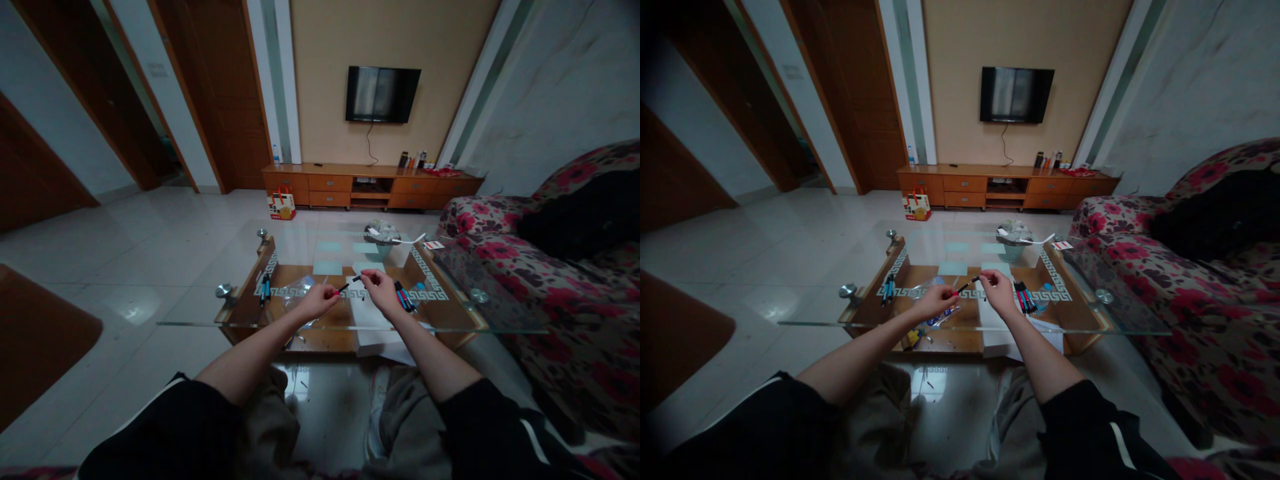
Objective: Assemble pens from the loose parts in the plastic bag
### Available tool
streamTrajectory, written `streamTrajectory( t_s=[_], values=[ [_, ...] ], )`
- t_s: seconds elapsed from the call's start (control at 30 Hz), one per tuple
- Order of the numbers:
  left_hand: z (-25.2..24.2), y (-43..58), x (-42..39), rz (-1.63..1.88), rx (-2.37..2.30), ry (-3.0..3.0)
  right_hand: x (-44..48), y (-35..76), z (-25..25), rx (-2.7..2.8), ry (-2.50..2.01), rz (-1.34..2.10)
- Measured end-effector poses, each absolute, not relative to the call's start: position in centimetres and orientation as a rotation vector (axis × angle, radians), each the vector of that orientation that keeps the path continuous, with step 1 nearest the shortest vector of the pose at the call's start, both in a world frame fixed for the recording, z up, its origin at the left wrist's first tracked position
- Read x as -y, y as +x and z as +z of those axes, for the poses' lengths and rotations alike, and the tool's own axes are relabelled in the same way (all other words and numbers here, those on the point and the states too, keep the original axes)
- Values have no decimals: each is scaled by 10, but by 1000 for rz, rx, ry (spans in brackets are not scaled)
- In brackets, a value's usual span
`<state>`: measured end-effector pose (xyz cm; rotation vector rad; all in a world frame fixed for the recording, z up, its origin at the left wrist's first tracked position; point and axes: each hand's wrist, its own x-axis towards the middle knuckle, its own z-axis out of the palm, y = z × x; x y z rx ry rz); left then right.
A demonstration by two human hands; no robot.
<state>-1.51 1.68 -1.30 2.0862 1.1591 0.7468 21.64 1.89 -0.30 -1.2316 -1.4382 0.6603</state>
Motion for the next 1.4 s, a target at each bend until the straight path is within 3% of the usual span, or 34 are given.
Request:
streamTrajectory(
  t_s=[1.4],
  values=[
    [-9, -13, -13, 785, -1086, 2089, -14, 204, -15, 1568, -1118, 998]
  ],
)
